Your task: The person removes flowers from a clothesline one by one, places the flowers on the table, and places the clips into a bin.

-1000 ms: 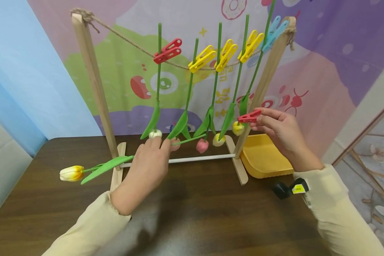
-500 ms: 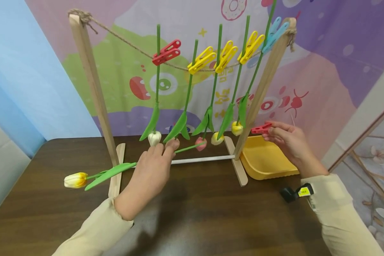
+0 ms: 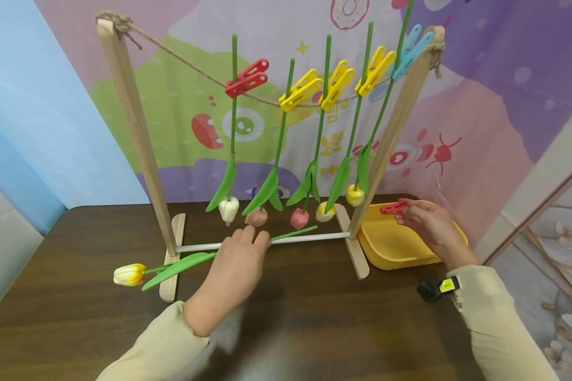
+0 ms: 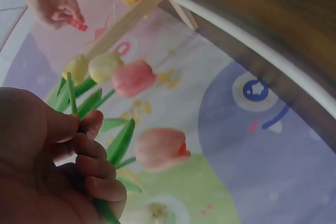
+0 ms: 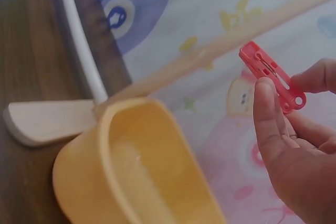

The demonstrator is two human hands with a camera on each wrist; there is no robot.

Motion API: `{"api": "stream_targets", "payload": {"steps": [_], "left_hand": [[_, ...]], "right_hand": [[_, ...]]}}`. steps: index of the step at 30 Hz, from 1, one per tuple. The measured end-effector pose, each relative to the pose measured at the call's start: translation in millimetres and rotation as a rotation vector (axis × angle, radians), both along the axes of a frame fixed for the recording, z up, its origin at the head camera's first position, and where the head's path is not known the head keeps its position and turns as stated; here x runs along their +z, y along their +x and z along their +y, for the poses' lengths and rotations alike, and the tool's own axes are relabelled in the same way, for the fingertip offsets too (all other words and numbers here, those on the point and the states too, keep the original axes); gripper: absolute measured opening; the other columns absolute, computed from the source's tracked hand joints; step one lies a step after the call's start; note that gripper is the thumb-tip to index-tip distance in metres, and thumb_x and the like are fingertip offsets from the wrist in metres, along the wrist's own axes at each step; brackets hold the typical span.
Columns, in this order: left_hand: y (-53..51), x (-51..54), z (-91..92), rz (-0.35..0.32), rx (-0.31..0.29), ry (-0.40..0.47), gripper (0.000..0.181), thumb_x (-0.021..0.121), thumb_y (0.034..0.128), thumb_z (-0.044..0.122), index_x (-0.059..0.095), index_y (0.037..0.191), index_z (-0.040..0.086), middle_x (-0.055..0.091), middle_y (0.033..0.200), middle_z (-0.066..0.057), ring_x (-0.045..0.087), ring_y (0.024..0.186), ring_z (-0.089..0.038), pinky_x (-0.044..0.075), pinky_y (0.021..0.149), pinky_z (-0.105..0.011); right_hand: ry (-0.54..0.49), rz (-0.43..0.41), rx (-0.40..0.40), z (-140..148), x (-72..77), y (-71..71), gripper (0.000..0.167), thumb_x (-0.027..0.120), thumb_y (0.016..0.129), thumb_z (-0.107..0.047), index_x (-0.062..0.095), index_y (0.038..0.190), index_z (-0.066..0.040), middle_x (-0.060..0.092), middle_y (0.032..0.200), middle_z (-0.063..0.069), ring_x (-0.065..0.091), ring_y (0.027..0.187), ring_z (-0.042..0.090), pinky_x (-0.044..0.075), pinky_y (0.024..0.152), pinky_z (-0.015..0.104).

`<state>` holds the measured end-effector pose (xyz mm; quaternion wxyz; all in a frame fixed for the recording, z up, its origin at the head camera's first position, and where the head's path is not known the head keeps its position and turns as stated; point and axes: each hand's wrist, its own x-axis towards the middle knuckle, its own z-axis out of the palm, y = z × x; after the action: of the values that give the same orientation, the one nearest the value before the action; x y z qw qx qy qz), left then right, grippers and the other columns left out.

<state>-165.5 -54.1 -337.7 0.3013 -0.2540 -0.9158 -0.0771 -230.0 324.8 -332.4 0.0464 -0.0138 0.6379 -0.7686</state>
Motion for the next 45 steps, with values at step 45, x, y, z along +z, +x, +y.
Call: {"api": "stream_targets", "payload": {"steps": [45], "left_hand": [[-20.1,-88.9,53.8,-0.199,0.036,-0.156,0.005,0.061,0.0869,0.016,0.06,0.089,0.012,0.055,0.081,-0.005,0.055,0.073,-0.021,0.043,0.058,-0.031]], "right_hand": [[0.29,-0.198,0.009,19.2,-75.8,-34.0,0.055,0.047,0.095,-0.005,0.022,0.136,0.022,0.067,0.079,-0.011,0.067,0.074,0.005,0.054,0.077,0.022]]}}
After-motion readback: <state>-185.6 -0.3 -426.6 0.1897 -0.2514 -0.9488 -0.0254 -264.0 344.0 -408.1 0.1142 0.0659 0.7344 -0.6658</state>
